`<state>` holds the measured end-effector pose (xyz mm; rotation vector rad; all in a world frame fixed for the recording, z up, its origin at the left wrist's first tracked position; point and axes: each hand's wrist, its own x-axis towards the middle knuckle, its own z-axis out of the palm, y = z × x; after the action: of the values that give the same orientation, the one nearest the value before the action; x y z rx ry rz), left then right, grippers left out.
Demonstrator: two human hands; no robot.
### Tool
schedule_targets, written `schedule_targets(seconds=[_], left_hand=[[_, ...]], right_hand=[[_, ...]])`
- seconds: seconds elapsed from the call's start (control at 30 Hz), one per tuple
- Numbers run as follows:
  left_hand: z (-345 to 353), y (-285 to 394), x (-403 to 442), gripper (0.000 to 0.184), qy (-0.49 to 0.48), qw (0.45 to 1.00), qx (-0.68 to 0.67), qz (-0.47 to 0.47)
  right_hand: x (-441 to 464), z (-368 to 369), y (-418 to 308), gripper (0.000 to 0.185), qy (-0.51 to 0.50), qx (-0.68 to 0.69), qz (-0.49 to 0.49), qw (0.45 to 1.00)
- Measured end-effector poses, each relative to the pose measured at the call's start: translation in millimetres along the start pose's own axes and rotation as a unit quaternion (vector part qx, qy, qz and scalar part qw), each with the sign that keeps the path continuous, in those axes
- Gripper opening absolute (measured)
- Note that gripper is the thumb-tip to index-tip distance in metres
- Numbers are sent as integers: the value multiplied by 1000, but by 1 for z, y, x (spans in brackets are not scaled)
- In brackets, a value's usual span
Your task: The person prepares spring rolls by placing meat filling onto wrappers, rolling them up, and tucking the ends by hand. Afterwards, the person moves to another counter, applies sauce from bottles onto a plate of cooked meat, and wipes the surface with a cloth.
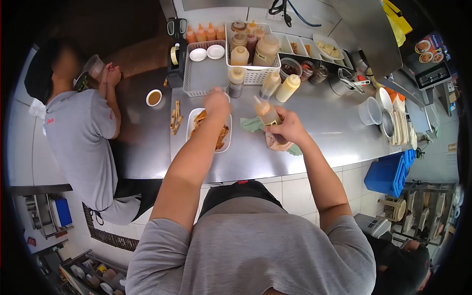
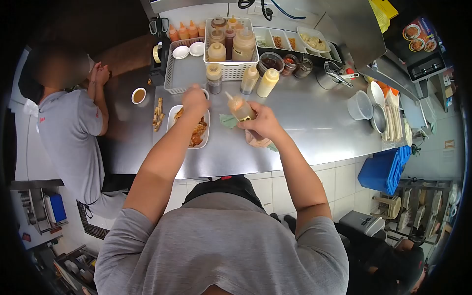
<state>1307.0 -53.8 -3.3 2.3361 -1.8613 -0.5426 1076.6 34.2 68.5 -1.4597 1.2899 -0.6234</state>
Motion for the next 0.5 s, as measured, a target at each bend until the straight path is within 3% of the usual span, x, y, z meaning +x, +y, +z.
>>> schedule_targets(seconds=[0.03,0.13,0.23,0.33,0.5], left_hand=[[-12,5,-8,60,4,999,5,32],[-40,10,-22,61,12,996,-48,71],[-79,-6,-36,61,33,993,-67,87],[-117,-45,-55,58,38,996,-73,41],[-97,-163,-44,64,74,995,-7,-60]], right_hand=[[-1,0,-1,56,-2,-15,6,1000],[-7,0,-9,44,-26,-245,-23,969],[-9,17,-27,30,-85,-480,-141,862],[5,41,-29,20,-84,-532,-236,809],[41,57,-71,4,-89,-613,-249,745]])
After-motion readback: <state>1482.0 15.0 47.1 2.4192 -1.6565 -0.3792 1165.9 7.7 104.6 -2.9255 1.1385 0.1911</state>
